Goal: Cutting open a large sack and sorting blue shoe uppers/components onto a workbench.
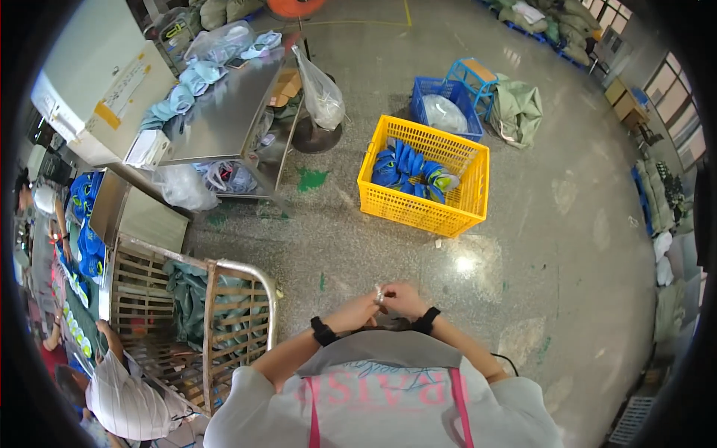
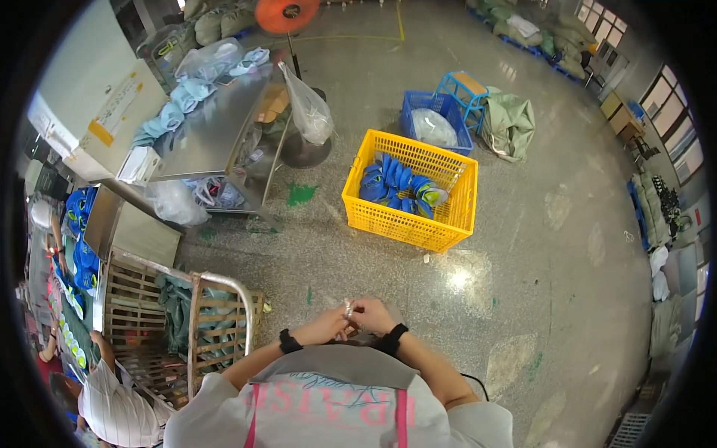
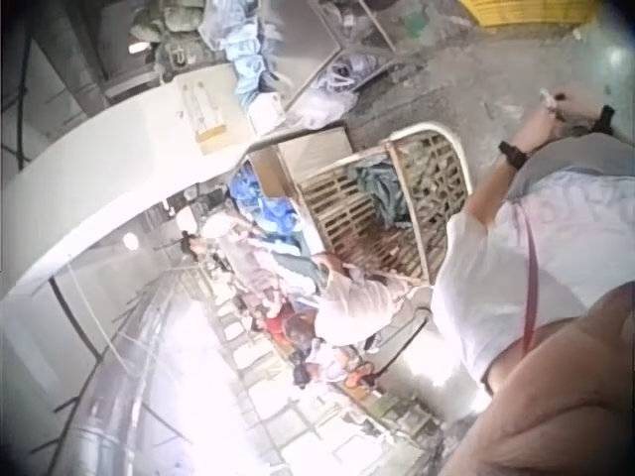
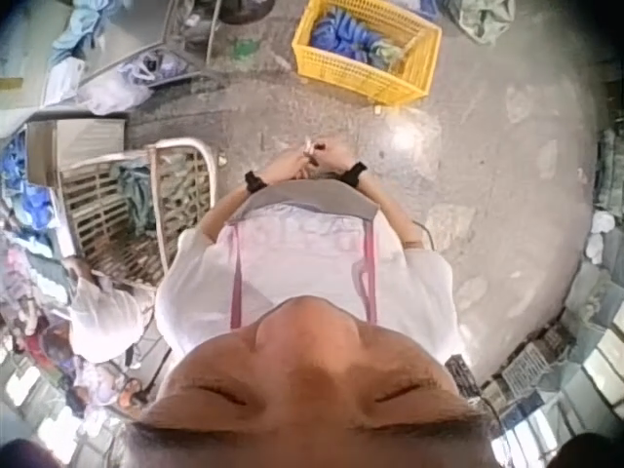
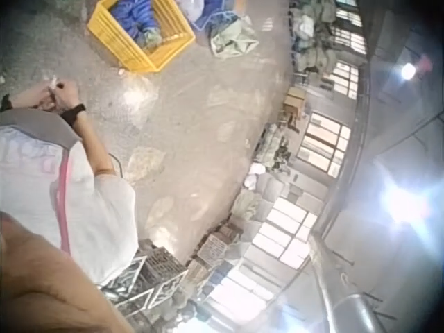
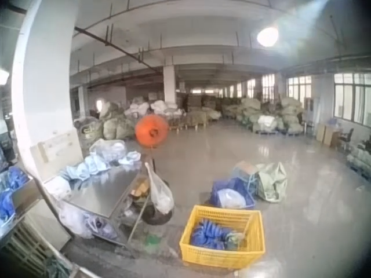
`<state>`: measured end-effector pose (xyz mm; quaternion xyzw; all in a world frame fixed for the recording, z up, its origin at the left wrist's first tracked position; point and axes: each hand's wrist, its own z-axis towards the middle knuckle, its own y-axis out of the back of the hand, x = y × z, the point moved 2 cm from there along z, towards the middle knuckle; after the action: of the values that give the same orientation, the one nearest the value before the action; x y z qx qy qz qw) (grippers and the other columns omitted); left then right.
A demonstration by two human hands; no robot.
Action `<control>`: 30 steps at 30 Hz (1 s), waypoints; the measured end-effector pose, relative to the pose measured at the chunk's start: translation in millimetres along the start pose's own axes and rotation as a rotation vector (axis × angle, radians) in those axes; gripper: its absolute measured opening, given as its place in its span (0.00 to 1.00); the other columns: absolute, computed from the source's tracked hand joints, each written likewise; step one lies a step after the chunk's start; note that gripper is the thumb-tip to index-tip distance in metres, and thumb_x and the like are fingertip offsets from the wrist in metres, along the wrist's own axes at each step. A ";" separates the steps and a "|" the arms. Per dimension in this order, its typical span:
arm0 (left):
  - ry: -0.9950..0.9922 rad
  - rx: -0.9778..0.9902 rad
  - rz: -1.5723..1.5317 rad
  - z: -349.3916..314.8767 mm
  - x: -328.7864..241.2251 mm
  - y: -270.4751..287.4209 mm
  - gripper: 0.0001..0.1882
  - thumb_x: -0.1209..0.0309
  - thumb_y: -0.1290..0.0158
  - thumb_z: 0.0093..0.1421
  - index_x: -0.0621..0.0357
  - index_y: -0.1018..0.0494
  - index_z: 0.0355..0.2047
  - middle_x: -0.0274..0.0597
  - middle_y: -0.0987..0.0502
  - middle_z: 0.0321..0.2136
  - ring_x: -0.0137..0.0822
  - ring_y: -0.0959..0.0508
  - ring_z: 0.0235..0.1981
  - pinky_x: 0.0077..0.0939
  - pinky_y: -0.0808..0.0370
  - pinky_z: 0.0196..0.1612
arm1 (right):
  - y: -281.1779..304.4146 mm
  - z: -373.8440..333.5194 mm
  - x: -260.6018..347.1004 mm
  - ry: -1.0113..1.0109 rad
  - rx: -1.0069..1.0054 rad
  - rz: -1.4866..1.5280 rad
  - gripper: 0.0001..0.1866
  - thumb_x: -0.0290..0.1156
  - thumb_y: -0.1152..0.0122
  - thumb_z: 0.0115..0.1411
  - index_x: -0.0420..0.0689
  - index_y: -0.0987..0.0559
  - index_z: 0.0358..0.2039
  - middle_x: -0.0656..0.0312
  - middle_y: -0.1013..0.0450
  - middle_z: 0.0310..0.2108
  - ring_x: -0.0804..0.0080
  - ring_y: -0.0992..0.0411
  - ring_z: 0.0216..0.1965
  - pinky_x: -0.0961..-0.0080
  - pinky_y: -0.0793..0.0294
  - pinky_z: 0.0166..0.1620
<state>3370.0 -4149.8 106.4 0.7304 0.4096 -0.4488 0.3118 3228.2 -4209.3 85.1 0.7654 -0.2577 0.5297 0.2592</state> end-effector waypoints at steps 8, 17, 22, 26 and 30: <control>0.141 -0.113 -0.383 130.7 -7.8 94.1 0.22 0.66 0.61 0.61 0.61 0.47 0.53 0.43 0.28 0.38 0.31 0.24 0.27 0.23 0.29 0.27 | 94.1 171.2 -36.7 -0.304 0.426 0.515 0.09 0.31 0.42 0.49 0.39 0.25 0.29 0.69 0.33 0.20 0.83 0.38 0.20 0.85 0.41 0.23; 0.450 -0.421 0.284 286.3 -20.0 163.7 0.11 0.64 0.46 0.50 0.57 0.23 0.28 0.46 0.23 0.22 0.38 0.23 0.22 0.27 0.28 0.27 | 202.2 295.7 -91.9 -0.439 0.514 0.272 0.15 0.40 0.39 0.38 0.39 0.22 0.20 0.64 0.34 0.12 0.77 0.37 0.14 0.76 0.39 0.19; 0.677 -0.502 0.008 322.2 6.6 161.8 0.10 0.64 0.48 0.50 0.57 0.23 0.27 0.46 0.24 0.20 0.38 0.23 0.23 0.27 0.28 0.28 | 228.3 346.7 -131.2 -0.478 0.733 -0.025 0.15 0.40 0.38 0.37 0.42 0.21 0.21 0.59 0.30 0.13 0.72 0.33 0.15 0.75 0.35 0.20; 0.714 -0.548 -0.158 320.2 26.7 166.4 0.13 0.63 0.48 0.51 0.61 0.24 0.28 0.44 0.23 0.26 0.34 0.24 0.28 0.25 0.29 0.31 | 236.1 375.1 -182.2 -0.309 0.662 -0.059 0.12 0.40 0.40 0.37 0.45 0.21 0.20 0.55 0.27 0.17 0.65 0.29 0.19 0.74 0.31 0.25; 0.718 -0.703 -0.379 312.2 40.9 171.3 0.10 0.69 0.50 0.50 0.63 0.25 0.28 0.44 0.25 0.30 0.33 0.26 0.32 0.23 0.31 0.36 | 276.6 448.4 -274.3 -0.217 0.488 -0.461 0.07 0.34 0.46 0.42 0.46 0.23 0.20 0.53 0.28 0.20 0.60 0.29 0.27 0.67 0.31 0.30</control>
<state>3406.1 -4474.3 -41.6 0.6028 0.7407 -0.0549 0.2914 3262.8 -4679.4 -276.3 0.8946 0.0300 0.4189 0.1527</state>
